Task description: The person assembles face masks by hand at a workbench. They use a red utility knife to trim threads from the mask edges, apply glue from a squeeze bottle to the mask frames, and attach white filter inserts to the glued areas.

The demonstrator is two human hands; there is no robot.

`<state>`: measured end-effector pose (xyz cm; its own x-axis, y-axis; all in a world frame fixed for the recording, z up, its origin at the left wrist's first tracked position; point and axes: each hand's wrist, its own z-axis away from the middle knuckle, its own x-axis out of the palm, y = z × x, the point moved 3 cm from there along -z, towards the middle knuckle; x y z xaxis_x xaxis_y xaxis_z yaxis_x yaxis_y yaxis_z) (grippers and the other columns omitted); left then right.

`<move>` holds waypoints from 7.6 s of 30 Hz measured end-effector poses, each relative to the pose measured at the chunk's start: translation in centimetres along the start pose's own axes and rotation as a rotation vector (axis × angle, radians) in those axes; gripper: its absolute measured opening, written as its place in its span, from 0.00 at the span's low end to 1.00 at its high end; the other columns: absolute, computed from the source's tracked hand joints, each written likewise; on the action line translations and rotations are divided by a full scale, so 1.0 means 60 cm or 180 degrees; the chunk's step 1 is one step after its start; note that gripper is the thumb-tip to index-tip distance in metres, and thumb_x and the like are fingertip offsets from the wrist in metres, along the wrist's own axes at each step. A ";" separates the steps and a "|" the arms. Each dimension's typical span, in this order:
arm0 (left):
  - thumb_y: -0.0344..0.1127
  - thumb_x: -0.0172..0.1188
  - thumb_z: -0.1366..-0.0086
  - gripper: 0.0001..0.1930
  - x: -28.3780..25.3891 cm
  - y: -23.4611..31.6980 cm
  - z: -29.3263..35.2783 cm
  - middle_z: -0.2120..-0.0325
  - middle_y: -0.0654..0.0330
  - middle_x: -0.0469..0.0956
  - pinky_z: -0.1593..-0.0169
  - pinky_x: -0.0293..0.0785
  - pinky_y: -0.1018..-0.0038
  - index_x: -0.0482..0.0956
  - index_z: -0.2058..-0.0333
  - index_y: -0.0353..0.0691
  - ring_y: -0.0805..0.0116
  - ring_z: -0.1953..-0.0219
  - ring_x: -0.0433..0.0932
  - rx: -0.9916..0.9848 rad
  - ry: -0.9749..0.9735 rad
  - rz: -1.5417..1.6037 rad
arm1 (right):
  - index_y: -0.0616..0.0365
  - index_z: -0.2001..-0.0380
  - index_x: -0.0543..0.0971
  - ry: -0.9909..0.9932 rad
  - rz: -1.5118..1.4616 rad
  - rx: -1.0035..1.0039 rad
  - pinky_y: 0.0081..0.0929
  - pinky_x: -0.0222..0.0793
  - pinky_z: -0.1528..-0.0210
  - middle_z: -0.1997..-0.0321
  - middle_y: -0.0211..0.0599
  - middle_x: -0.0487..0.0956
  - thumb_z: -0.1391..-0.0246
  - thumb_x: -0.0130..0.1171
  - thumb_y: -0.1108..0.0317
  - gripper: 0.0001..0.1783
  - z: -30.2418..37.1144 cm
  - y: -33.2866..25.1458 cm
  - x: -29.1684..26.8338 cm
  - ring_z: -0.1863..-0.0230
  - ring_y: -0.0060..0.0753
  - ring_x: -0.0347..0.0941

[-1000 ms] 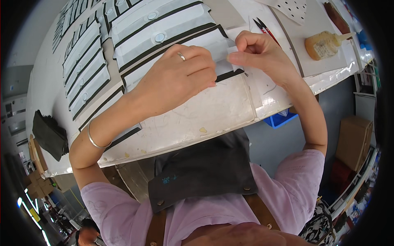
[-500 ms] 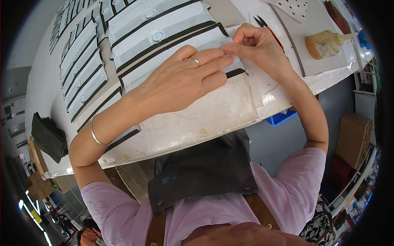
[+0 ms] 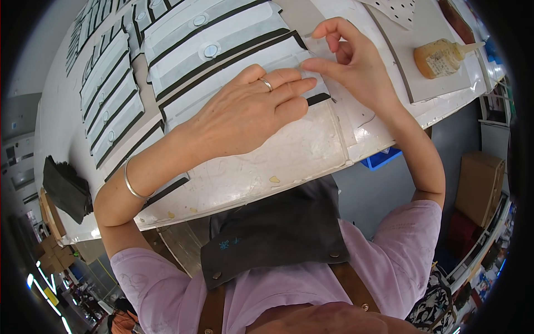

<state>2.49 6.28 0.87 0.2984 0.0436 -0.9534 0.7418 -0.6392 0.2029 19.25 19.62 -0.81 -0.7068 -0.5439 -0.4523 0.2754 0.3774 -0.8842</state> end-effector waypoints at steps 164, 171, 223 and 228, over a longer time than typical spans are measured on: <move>0.58 0.59 0.32 0.37 -0.018 -0.165 -0.009 0.32 0.46 0.65 0.31 0.60 0.54 0.69 0.35 0.36 0.48 0.28 0.60 -0.0593 0.0230 -0.0226 | 0.58 0.61 0.85 -0.0351 0.1001 -0.0347 0.18 0.64 0.68 0.67 0.25 0.81 0.40 0.65 0.69 0.06 -0.057 -0.036 -0.109 0.70 0.16 0.69; 0.60 0.57 0.31 0.40 -0.020 -0.174 -0.016 0.30 0.48 0.63 0.31 0.59 0.57 0.65 0.32 0.35 0.51 0.27 0.60 -0.0561 -0.0010 -0.0370 | 0.51 0.49 0.82 -0.0108 0.1977 -0.1521 0.31 0.76 0.63 0.50 0.33 0.81 0.46 0.58 0.81 0.22 0.020 -0.031 -0.031 0.67 0.41 0.77; 0.47 0.52 0.25 0.22 -0.096 -0.185 0.087 0.41 0.50 0.75 0.33 0.62 0.59 0.75 0.41 0.37 0.50 0.36 0.70 -0.1107 0.0486 -0.0005 | 0.65 0.66 0.86 0.0381 0.1076 -0.0573 0.22 0.74 0.66 0.68 0.35 0.86 0.47 0.70 0.74 0.06 0.003 0.010 -0.097 0.70 0.22 0.79; 0.54 0.53 0.25 0.26 -0.086 -0.202 0.062 0.45 0.50 0.78 0.36 0.65 0.59 0.77 0.45 0.35 0.51 0.40 0.73 -0.0919 0.0735 -0.0049 | 0.62 0.68 0.84 0.0017 0.1036 -0.0056 0.21 0.70 0.69 0.69 0.30 0.83 0.44 0.69 0.70 0.06 -0.081 -0.029 -0.098 0.71 0.19 0.72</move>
<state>-10.27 10.92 2.49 0.3891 0.2447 -0.8881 0.8763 -0.3955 0.2750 19.73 25.77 3.97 -0.5869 -0.3887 -0.7102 0.4763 0.5437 -0.6911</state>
